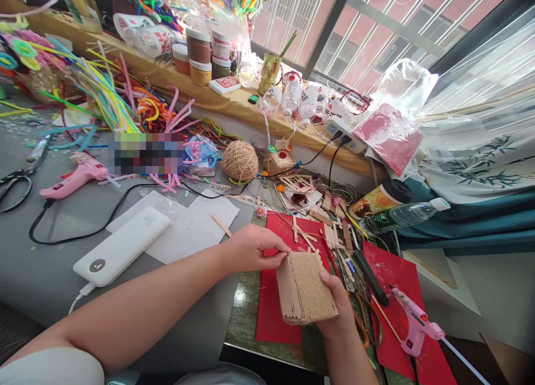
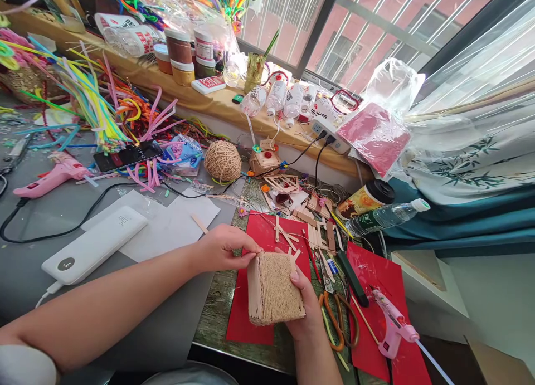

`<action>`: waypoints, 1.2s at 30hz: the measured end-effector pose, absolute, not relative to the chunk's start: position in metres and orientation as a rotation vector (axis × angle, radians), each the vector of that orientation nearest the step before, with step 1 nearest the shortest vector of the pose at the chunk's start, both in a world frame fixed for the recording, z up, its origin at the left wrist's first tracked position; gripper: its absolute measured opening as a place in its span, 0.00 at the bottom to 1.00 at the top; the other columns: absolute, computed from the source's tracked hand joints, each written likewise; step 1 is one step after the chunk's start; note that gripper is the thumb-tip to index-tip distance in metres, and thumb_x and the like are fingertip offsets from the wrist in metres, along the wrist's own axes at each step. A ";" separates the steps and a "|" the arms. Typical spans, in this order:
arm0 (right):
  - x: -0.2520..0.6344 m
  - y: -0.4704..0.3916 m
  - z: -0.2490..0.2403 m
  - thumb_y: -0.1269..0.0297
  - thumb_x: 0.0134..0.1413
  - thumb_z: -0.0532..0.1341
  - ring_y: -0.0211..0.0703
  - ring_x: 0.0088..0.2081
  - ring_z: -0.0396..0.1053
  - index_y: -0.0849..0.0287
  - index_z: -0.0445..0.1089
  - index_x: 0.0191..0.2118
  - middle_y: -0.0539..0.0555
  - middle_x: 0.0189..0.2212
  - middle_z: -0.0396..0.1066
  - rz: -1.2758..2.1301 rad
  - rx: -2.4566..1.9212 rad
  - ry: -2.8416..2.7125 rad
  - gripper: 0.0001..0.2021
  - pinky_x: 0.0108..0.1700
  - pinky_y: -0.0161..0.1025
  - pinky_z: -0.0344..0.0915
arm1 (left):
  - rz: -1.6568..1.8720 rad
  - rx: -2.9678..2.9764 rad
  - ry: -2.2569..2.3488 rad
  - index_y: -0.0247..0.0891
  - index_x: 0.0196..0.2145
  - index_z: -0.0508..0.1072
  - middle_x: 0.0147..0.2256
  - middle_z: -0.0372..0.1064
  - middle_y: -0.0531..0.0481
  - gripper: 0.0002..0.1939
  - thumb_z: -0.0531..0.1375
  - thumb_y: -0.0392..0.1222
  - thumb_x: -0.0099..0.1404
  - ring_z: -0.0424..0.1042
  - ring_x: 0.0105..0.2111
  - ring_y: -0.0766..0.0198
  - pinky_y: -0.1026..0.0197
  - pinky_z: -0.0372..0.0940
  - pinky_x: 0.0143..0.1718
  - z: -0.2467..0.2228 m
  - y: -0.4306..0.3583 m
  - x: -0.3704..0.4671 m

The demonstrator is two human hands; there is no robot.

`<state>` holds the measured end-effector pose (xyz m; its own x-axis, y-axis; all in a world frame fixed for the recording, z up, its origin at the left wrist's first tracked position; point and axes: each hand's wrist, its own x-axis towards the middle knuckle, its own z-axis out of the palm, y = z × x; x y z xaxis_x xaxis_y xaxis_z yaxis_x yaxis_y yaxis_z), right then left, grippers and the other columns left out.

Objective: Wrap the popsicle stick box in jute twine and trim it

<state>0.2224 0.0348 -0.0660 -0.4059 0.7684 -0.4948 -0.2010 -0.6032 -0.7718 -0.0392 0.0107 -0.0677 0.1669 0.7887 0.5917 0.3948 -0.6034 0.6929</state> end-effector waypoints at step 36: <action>0.264 0.033 -0.080 0.50 0.54 0.71 0.67 0.55 0.78 0.51 0.70 0.67 0.59 0.53 0.83 1.802 -1.312 -0.750 0.36 0.56 0.62 0.75 | 0.663 2.199 1.838 0.46 0.49 0.82 0.52 0.81 0.49 0.17 0.58 0.32 0.69 0.79 0.53 0.55 0.56 0.71 0.56 -0.032 0.003 -0.109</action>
